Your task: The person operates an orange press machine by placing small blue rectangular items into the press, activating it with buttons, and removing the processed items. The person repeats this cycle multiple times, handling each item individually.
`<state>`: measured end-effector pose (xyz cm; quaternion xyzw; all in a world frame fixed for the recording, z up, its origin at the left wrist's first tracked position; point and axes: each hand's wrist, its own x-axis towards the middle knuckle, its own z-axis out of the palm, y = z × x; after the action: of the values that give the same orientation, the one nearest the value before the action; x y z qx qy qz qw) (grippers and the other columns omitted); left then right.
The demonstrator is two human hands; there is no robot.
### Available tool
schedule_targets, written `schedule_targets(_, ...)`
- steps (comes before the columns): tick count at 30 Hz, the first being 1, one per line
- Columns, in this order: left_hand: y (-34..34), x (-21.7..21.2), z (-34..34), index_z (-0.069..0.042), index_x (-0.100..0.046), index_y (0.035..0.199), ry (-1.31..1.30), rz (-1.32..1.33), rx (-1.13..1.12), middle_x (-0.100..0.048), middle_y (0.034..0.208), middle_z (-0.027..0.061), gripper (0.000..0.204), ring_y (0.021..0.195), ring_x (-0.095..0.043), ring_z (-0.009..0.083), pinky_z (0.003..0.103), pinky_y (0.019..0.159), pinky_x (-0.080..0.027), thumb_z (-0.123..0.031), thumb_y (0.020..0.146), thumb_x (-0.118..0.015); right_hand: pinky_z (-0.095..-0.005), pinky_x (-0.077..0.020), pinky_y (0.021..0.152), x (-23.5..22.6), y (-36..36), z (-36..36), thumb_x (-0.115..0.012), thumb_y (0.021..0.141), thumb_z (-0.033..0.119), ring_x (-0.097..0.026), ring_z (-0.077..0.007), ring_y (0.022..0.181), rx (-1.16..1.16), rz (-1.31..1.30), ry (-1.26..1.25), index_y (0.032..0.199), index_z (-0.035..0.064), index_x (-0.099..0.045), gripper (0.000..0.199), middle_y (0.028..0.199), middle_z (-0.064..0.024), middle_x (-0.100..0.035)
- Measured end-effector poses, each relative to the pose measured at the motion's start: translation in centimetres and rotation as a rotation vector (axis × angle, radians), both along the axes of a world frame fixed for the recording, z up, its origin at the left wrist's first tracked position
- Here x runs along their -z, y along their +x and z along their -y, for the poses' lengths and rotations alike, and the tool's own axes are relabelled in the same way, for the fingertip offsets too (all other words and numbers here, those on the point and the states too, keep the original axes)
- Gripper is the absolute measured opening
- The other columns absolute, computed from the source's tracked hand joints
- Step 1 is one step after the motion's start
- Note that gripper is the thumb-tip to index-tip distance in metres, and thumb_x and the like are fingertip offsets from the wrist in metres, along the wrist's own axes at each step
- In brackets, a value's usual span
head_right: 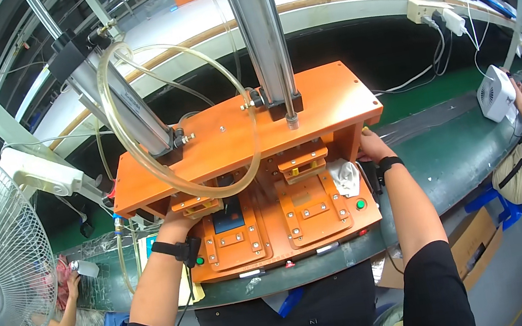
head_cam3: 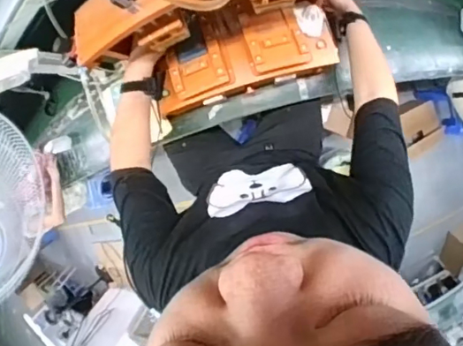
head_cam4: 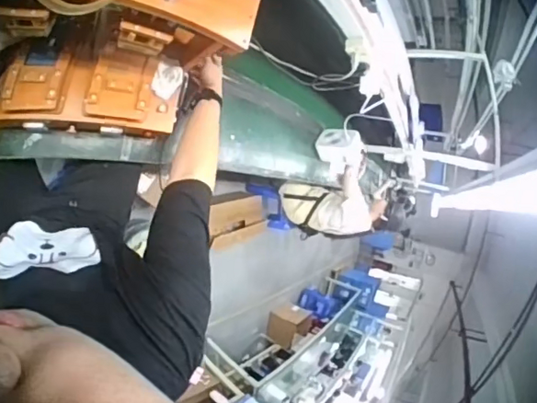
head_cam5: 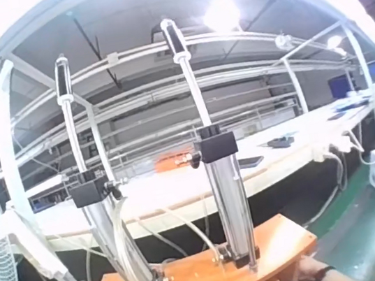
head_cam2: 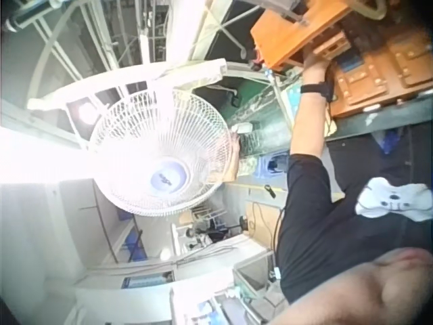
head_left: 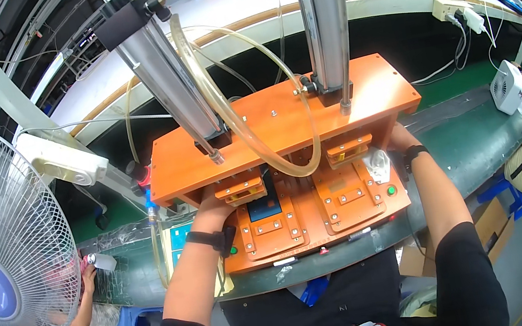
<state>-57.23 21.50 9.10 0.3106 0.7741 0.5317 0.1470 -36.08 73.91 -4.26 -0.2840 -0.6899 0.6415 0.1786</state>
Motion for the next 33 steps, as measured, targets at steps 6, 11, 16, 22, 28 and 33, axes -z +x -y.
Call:
schedule_targets(6, 0.2, 0.2, -0.3, -0.013, -0.059, 0.139, -0.025, -0.055, 0.004, -0.065, 0.139, 0.0126, 0.055, 0.132, -0.059, 0.0297, 0.038, 0.11, -0.049, -0.027, 0.09, -0.079, -0.0287, -0.0511, 0.063, -0.1, 3.1, 0.5, -0.063, 0.103, 0.044, -0.064, -0.0122, 0.075, -0.181, 0.194, 0.269, 0.121, 0.0051, -0.068, 0.043, 0.099, -0.0032, -0.071)
schedule_targets(11, 0.3, 0.3, -1.5, -0.013, -0.06, 0.139, -0.084, -0.178, 0.029, -0.066, 0.137, 0.0126, 0.056, 0.132, -0.06, 0.03, 0.038, 0.11, -0.049, -0.03, 0.089, -0.08, -0.0254, -0.0503, 0.071, -4.4, 13.7, 6.9, -0.065, 0.104, 0.037, -0.063, -0.0096, 0.086, 0.0, 0.191, 0.108, 0.121, 0.0053, -0.068, 0.036, 0.105, -0.0011, -0.071)
schedule_targets(16, 4.4, -5.3, -0.2, -0.014, -0.063, 0.137, -0.477, -0.36, 0.117, -0.068, 0.135, 0.0133, 0.054, 0.131, -0.061, 0.0307, 0.039, 0.109, -0.05, -0.033, 0.089, -0.08, -0.0265, -0.0508, 0.081, -4.2, 19.7, 16.5, -0.06, 0.107, 0.03, -0.063, -0.0098, 0.101, 0.236, -0.078, 0.06, 0.135, 0.0048, -0.064, 0.037, 0.116, -0.0006, -0.069)
schedule_targets(22, 7.8, -6.2, 2.5, -0.005, -0.067, 0.126, -0.2, -0.557, 0.09, -0.07, 0.121, 0.0207, 0.038, 0.11, -0.066, 0.0401, 0.044, 0.093, -0.055, -0.022, 0.092, -0.073, -0.0253, -0.0458, 0.093, -3.4, 19.9, 22.6, -0.057, 0.109, 0.025, -0.056, -0.0088, 0.114, 0.373, -0.231, 0.106, 0.148, 0.0028, -0.054, 0.045, 0.132, -0.0028, -0.061)
schedule_targets(28, 13.0, -0.3, 9.1, 0.002, -0.06, 0.132, -0.034, -0.789, -0.318, -0.057, 0.141, 0.0238, 0.039, 0.133, -0.053, 0.0382, 0.042, 0.112, -0.042, -0.009, 0.095, -0.068, -0.0291, -0.0452, 0.104, -4.5, 16.2, 22.9, -0.051, 0.111, 0.023, -0.055, -0.0113, 0.122, 0.326, -0.4, 0.068, 0.151, -0.001, -0.049, 0.046, 0.134, -0.0067, -0.06)
schedule_targets(33, 15.9, 7.5, 11.9, 0.006, -0.046, 0.145, 0.269, -0.277, -0.443, -0.046, 0.153, 0.0223, 0.045, 0.141, -0.047, 0.0323, 0.042, 0.116, -0.038, -0.006, 0.103, -0.056, -0.0295, -0.0505, 0.1, -4.0, 14.0, 22.2, -0.05, 0.11, 0.021, -0.064, -0.0133, 0.113, 0.355, -0.435, -0.084, 0.146, -0.002, -0.052, 0.042, 0.126, -0.0084, -0.066)
